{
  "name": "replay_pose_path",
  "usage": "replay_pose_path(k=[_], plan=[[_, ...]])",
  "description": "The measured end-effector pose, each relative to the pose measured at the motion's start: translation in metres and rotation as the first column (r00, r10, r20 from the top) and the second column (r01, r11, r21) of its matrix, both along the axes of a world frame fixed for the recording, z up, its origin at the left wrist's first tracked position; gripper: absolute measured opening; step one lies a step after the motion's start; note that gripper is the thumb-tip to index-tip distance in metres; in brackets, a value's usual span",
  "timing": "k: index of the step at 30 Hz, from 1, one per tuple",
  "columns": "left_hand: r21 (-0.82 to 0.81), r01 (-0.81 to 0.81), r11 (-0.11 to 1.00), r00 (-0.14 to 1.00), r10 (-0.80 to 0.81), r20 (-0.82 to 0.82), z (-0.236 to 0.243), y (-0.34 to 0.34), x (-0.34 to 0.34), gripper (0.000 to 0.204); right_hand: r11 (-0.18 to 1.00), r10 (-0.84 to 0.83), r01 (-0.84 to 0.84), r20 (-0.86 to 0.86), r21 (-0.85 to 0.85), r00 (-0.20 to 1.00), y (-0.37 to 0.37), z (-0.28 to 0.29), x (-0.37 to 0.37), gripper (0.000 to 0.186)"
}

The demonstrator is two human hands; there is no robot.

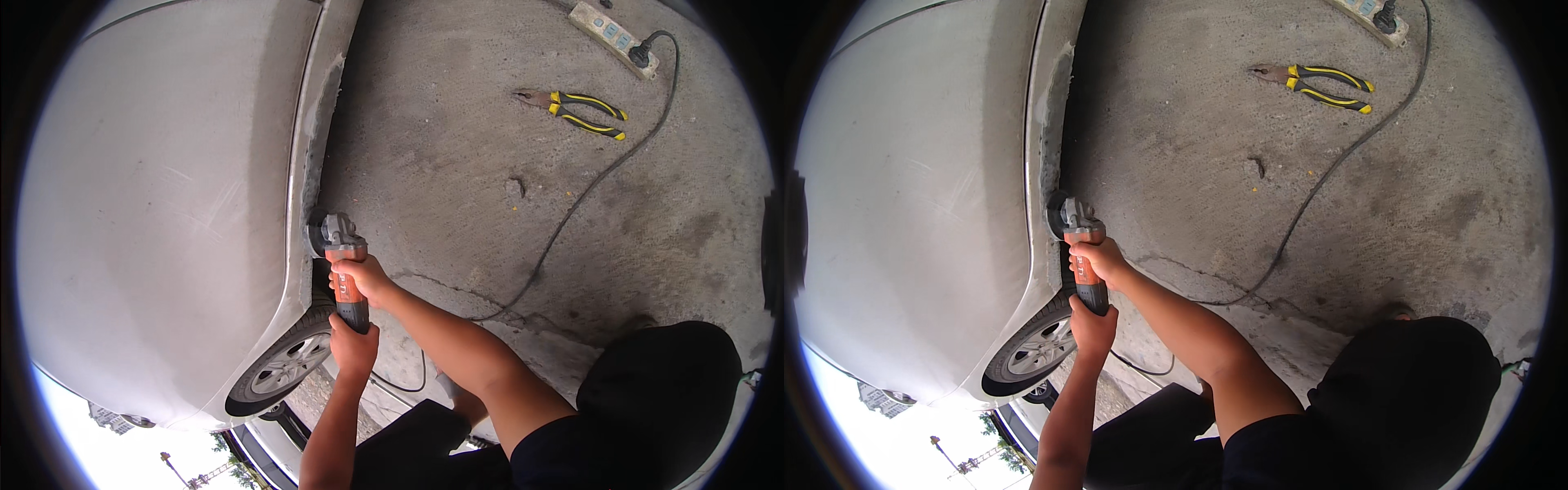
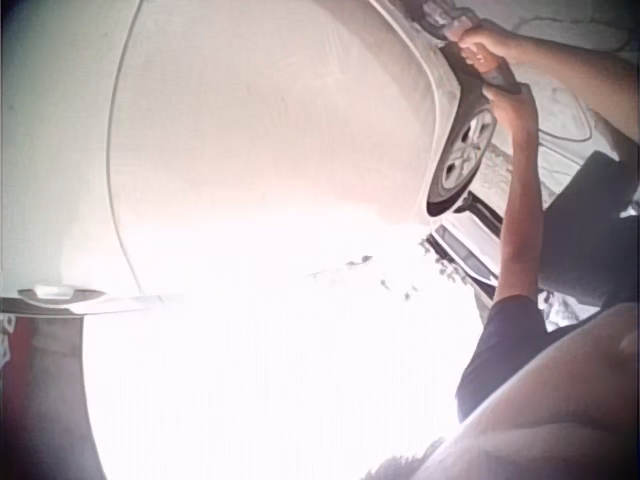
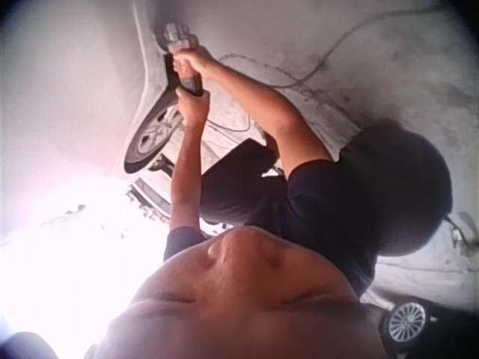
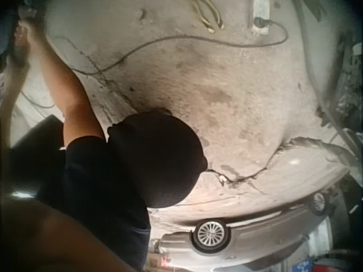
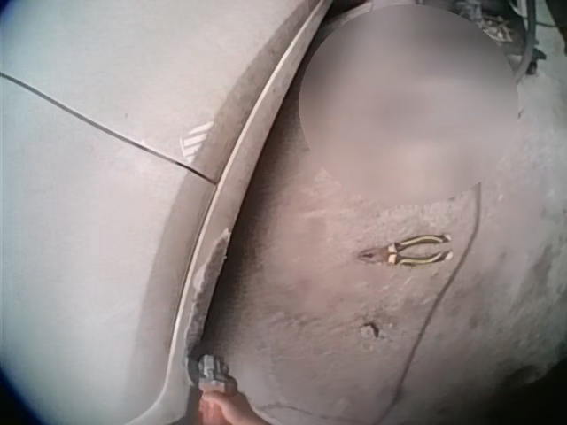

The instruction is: The person uses a pneumatic dent lifter to pull out a dent on the lower edge of a car's rear bumper. They then switch to an angle grinder to smooth the repaired area.

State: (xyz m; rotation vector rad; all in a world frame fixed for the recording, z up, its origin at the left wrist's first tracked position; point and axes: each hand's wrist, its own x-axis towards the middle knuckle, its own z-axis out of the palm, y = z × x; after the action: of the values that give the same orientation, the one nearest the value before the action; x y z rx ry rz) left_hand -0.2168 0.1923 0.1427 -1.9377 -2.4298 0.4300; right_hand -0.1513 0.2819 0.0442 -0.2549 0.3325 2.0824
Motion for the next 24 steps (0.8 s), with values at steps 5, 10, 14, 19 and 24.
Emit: replay_pose_path(k=[5, 10, 14, 19, 24], plan=[[0.101, 0.201, 0.974, 0.979, -0.202, -0.005, 0.019, 0.032, -0.004, 0.057, 0.977, -0.202, 0.203, -0.016, 0.058, 0.979, 0.024, 0.021, 0.012, 0.031], [0.060, 0.267, 0.962, 0.964, -0.267, -0.013, 0.027, 0.094, 0.039, 0.050, 0.918, -0.395, 0.396, -0.042, -0.002, 0.918, 0.069, 0.022, 0.054, 0.028], [0.041, 0.126, 0.991, 0.991, -0.128, 0.040, 0.003, 0.035, -0.007, 0.049, 0.987, -0.162, 0.162, 0.018, 0.006, 0.987, 0.023, 0.000, 0.003, 0.033], [0.062, 0.133, 0.989, 0.991, -0.134, 0.009, 0.010, 0.014, -0.018, 0.049, 0.994, -0.110, 0.110, -0.022, -0.015, 0.994, 0.010, 0.010, -0.005, 0.033], [0.070, 0.299, 0.952, 0.954, -0.301, 0.011, 0.034, 0.098, 0.073, 0.045, 0.922, -0.385, 0.385, -0.010, 0.041, 0.923, 0.076, 0.023, 0.081, 0.031]])
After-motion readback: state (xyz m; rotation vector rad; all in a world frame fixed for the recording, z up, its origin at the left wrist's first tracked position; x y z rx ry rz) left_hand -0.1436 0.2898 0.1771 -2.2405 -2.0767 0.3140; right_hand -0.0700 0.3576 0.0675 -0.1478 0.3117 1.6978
